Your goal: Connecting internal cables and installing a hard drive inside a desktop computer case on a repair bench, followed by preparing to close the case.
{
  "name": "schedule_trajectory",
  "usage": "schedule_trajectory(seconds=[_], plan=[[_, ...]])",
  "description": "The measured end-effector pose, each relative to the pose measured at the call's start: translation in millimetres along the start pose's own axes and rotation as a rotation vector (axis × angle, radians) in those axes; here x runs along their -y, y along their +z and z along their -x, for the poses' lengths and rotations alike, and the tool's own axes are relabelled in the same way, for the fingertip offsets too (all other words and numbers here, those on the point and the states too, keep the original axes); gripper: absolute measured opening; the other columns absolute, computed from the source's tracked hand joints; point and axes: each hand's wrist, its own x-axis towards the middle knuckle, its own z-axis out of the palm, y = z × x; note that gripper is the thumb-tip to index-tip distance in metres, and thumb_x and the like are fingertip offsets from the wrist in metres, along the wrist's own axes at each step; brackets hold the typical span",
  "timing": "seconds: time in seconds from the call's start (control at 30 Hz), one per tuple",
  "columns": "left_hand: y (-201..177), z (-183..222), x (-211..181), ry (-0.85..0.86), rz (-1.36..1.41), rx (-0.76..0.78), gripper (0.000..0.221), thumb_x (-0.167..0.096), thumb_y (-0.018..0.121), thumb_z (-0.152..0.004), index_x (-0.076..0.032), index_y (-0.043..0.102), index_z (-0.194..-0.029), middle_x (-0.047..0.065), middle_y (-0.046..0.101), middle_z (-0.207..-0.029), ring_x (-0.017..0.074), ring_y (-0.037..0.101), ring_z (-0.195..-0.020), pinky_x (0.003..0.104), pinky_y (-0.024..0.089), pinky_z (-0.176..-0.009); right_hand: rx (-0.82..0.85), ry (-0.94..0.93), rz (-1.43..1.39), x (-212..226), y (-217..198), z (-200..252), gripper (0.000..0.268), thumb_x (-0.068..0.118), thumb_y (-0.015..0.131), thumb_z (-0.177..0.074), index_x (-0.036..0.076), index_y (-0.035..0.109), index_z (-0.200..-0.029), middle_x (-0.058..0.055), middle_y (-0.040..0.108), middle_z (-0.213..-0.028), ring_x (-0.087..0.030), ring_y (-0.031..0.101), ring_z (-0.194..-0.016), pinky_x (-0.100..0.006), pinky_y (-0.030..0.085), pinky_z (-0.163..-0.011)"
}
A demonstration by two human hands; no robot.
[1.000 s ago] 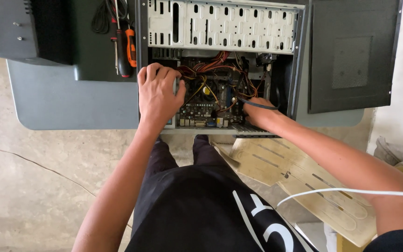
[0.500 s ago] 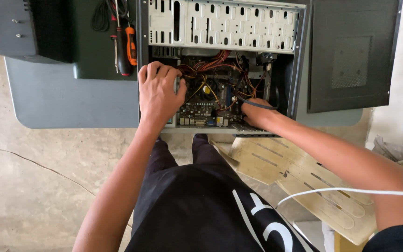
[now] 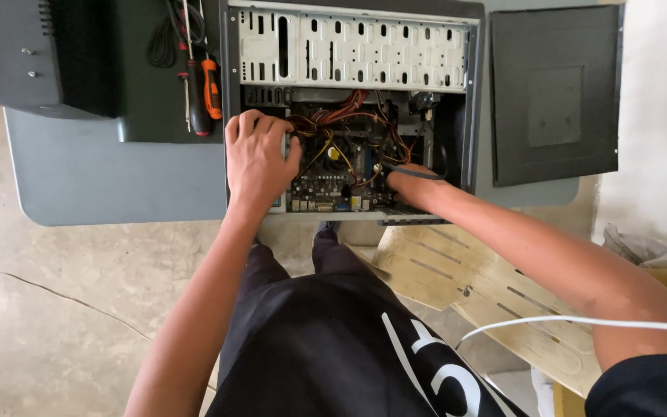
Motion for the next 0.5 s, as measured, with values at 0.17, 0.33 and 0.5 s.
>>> schedule_trajectory(seconds=[0.17,0.33,0.5], plan=[[-4,-2,-2,-0.019,0.019,0.044,0.023,-0.031,0.069,-0.106,-0.014,0.081,-0.115,0.008,0.079,-0.107,0.0248,0.055,-0.127,0.044,0.030,-0.119,-0.193,0.077,-0.214,10,-59,63,0.022,0.024,0.081,-0.096,0.010,0.087,-0.112,-0.017,0.085,-0.109,-0.039,0.080,-0.109,-0.049,0.064,-0.094],[-4,-1,-1,-0.014,0.010,0.076,0.023,-0.031,0.068,-0.106,-0.015,0.081,-0.115,0.008,0.079,-0.106,0.0249,0.055,-0.127,0.044,0.030,-0.119,-0.381,0.237,-0.210,-31,-57,43,0.016,0.014,0.074,-0.101,0.015,0.087,-0.109,-0.009,0.086,-0.102,-0.033,0.083,-0.099,-0.040,0.067,-0.086],[-2,-1,1,-0.023,0.024,0.075,0.023,-0.032,0.069,-0.106,-0.014,0.081,-0.115,0.008,0.079,-0.108,0.0245,0.055,-0.127,0.045,0.029,-0.120,0.022,0.242,0.135,-23,-14,17,0.037,0.007,0.077,-0.096,0.004,0.081,-0.133,-0.023,0.079,-0.133,-0.038,0.076,-0.126,-0.048,0.064,-0.107]])
